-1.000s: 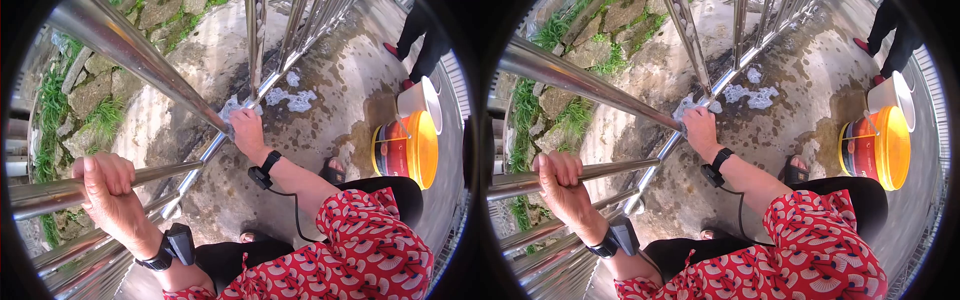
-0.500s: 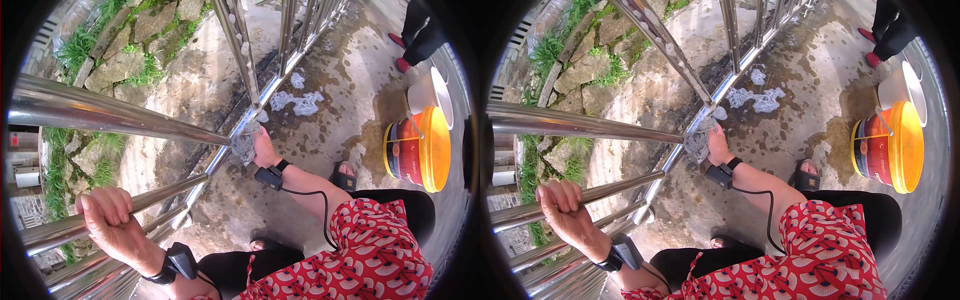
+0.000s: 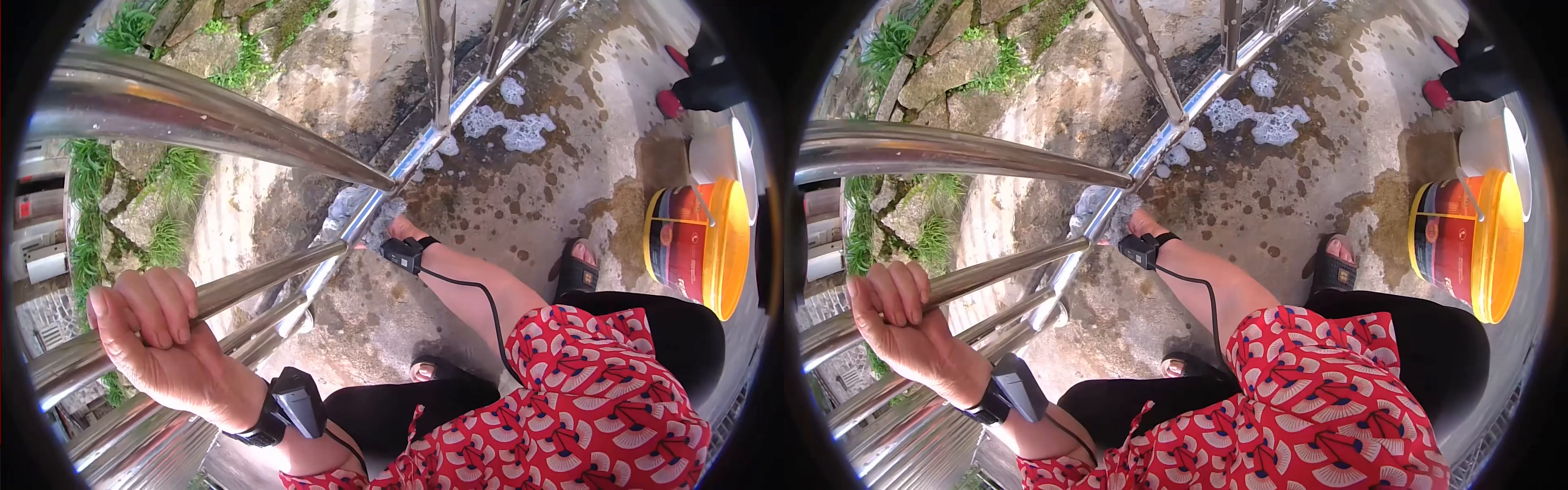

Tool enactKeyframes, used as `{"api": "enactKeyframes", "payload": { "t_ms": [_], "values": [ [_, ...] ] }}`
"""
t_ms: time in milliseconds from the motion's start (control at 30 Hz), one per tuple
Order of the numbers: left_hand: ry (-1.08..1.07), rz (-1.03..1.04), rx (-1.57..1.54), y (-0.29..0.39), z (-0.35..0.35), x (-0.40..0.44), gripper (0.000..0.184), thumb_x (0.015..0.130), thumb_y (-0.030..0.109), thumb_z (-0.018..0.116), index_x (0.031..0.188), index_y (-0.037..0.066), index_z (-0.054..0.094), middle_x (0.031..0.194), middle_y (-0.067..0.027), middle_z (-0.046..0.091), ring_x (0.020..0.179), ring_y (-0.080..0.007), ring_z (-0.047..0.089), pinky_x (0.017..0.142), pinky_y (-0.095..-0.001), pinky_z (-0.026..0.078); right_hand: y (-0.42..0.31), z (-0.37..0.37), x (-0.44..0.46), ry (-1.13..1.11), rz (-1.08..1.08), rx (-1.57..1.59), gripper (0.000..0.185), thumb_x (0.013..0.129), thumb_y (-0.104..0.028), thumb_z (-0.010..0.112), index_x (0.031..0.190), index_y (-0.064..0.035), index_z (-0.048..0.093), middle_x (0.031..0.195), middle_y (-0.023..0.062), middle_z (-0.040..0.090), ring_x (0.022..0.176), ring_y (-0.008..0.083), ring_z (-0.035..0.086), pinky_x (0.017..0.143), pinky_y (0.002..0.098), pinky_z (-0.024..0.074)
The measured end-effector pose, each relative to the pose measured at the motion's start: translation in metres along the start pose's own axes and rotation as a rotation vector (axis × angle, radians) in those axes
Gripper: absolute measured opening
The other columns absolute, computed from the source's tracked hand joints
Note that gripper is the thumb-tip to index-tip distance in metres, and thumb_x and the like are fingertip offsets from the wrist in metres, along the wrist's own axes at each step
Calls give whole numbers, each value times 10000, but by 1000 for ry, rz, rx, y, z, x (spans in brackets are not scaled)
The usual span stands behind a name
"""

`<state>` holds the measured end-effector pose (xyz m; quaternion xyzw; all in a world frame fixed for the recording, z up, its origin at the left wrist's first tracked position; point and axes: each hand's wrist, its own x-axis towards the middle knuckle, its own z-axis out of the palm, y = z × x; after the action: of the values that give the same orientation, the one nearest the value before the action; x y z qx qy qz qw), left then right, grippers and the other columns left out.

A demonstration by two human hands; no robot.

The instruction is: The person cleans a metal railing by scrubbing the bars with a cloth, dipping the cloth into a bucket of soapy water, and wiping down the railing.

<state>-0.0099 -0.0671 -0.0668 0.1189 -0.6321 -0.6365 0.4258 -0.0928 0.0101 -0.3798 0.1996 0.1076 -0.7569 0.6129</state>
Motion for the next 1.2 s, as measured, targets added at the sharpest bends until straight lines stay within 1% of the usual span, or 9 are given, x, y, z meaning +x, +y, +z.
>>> {"api": "enactKeyframes", "payload": {
  "t_ms": [200,233,333,400,600,767,867,1000,1200],
  "values": [
    [-1,11,-54,-3,-1,0,360,949,199,451,619,135,323,484,38,263,392,-63,230,407,-232,213,63,-23,6,40,86,-207,294,920,-324,471,999,-66,588,837,43,615,668,168,584,632,341,503],
    [-22,-49,-86,1,-2,-2,358,951,213,462,621,126,351,512,40,244,430,-60,220,453,-227,222,73,-41,11,-244,-43,-270,255,919,-259,464,985,-41,580,805,43,599,648,143,582,571,308,482],
    [5,25,-58,-4,-4,-4,203,940,167,488,757,99,434,517,45,259,425,-51,252,399,-203,222,82,-2,-17,220,-306,-362,299,894,-186,452,1146,-26,474,803,66,564,683,85,551,555,269,445],
    [161,-13,-56,-1,7,-7,215,937,183,504,756,114,409,516,47,250,427,-43,250,401,-203,225,74,30,-45,598,-449,-845,324,828,-135,467,1109,25,459,885,152,569,857,289,561,775,377,443],
    [158,-82,-59,-2,-1,-6,219,921,205,542,773,115,408,511,49,267,424,-47,251,409,-219,232,68,64,-55,736,-875,-1325,360,738,-51,465,1082,54,478,1068,283,501,1017,440,470,882,423,396],
    [157,-93,-55,-4,-4,-4,180,902,186,573,814,108,438,510,47,283,427,-51,252,413,-222,242,33,113,-54,463,-1419,-2330,322,759,-63,528,1078,-72,571,1128,117,521,1046,285,462,857,381,426],
    [151,-69,-3,-3,-4,-4,193,900,179,575,803,94,432,515,38,305,433,-57,269,418,-229,252,-2,86,-13,210,-796,-2797,206,767,-79,534,940,-59,642,1058,124,569,1004,298,517,837,384,451],
    [87,-154,14,9,-3,-6,247,865,158,630,750,37,449,530,4,435,448,-79,393,432,-230,321,-16,80,27,266,-234,-2683,286,703,-182,604,952,-55,663,893,159,662,877,308,637,727,440,497],
    [37,-145,99,7,-5,-5,254,886,139,593,728,68,407,513,3,384,434,-84,346,422,-240,312,6,73,-10,14,-659,-2709,262,686,-142,621,945,-170,648,917,69,586,833,309,603,659,457,480]
  ]
}}
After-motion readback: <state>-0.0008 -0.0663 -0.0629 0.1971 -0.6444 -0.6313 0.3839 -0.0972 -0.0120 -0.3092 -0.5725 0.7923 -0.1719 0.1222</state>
